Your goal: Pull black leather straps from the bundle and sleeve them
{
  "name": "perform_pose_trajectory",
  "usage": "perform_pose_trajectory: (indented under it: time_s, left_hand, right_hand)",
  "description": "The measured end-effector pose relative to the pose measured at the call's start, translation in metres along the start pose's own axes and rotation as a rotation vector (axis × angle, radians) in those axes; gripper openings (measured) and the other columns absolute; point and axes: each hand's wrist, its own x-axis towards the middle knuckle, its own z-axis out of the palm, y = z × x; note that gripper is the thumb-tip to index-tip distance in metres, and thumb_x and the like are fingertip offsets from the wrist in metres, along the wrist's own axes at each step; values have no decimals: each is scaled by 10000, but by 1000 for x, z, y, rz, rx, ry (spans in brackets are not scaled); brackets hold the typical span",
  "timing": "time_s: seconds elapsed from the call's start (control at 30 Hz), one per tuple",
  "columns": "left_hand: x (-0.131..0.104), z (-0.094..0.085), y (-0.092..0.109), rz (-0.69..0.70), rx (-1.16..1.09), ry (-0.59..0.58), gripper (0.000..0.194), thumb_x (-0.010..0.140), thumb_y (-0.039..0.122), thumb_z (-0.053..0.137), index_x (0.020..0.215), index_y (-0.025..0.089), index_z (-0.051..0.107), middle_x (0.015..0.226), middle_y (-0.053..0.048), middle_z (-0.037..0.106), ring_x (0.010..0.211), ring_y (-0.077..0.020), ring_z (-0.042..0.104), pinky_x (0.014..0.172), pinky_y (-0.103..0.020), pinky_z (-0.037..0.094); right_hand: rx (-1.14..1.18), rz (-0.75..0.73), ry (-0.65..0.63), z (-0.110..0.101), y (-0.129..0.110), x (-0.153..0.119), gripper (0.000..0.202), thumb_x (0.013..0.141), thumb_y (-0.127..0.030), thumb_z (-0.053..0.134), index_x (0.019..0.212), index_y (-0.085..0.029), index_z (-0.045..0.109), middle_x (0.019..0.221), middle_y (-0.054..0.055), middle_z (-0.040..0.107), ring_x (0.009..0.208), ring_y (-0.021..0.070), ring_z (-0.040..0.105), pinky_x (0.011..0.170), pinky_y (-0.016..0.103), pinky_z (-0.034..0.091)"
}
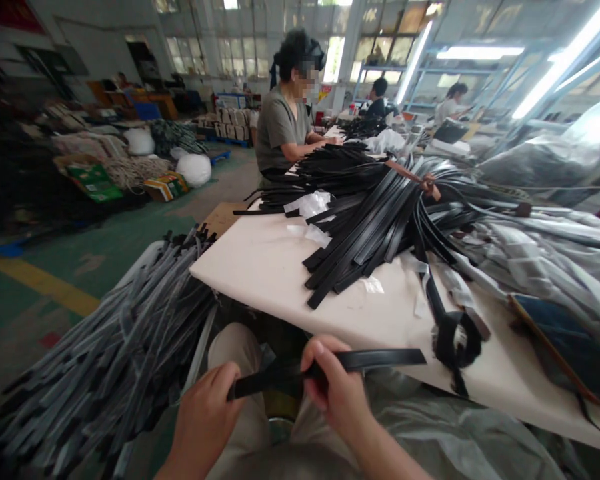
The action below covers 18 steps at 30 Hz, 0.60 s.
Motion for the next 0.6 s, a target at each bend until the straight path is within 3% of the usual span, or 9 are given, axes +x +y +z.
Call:
perform_pose_trajectory:
  time_s: [0.07, 0.1, 0.23, 0.27, 0.33, 0.4, 0.47, 0.53, 0.6]
  left_hand:
    - [3, -3, 3, -15, -2, -15, 223, 772, 20, 599, 736, 229, 530, 661, 21, 638, 659, -214, 667, 587, -316, 450]
    - [5, -4, 7, -9, -9, -22, 222, 773, 23, 606, 735, 229, 534, 663, 23, 639, 666, -211, 668, 589, -314, 449]
    - [9, -3, 24, 50, -46, -48, 236, 745, 32, 664, 723, 234, 544, 679, 33, 644, 676, -201, 659, 584, -310, 444]
    - [9, -3, 25, 56, -49, -51, 225, 762, 51, 667, 721, 235, 544, 682, 33, 644, 677, -200, 657, 586, -312, 443]
    - [8, -3, 21, 42, -45, -54, 187, 836, 110, 634, 727, 234, 545, 685, 24, 645, 683, -206, 658, 604, -323, 446]
    - [8, -5, 16, 5, -34, -61, 179, 903, 146, 564, 744, 228, 553, 696, 4, 651, 699, -218, 664, 622, -336, 448]
    - [10, -7, 16, -16, -34, -84, 190, 926, 144, 519, 757, 221, 563, 711, -15, 661, 715, -231, 669, 628, -345, 449]
    - [13, -7, 21, -3, -56, -122, 187, 926, 136, 495, 779, 218, 578, 737, -29, 673, 737, -245, 670, 626, -354, 454]
    - [15, -6, 30, 21, -98, -166, 171, 886, 92, 504, 814, 216, 596, 767, -34, 684, 759, -256, 669, 634, -360, 469]
  right_hand:
    - [-100, -23, 125, -1, -5, 1, 476, 824, -555, 665, 572, -172, 538, 387, -77, 425, 260, 26, 295, 283, 129, 135]
    - [-188, -17, 93, 2, -4, -1, 475, 838, -541, 658, 568, -170, 537, 382, -68, 439, 268, 29, 314, 291, 129, 155]
    - [-340, 53, -287, 16, 10, -12, 387, 828, -493, 675, 652, -159, 592, 430, -46, 498, 321, 54, 398, 334, 145, 281]
    - [-299, 62, -314, 14, 12, -14, 363, 820, -489, 683, 688, -159, 610, 450, -47, 504, 332, 59, 409, 340, 148, 295]
    - [-158, 25, -181, 5, 11, -14, 372, 823, -513, 668, 689, -169, 613, 473, -56, 490, 315, 51, 378, 315, 145, 248]
    - [-49, -35, 69, -7, 8, -10, 421, 833, -539, 646, 621, -182, 570, 487, -56, 479, 282, 43, 331, 282, 149, 172]
    - [-73, -47, 221, -11, 8, -7, 441, 838, -542, 650, 596, -191, 538, 464, -56, 467, 271, 51, 330, 276, 156, 165]
    - [-203, -17, 169, -3, 13, -6, 442, 833, -547, 667, 601, -191, 543, 406, -58, 452, 273, 63, 344, 285, 162, 194]
    - [-315, 8, 4, 9, 22, -8, 461, 836, -560, 661, 593, -187, 540, 380, -52, 455, 280, 70, 364, 298, 168, 232]
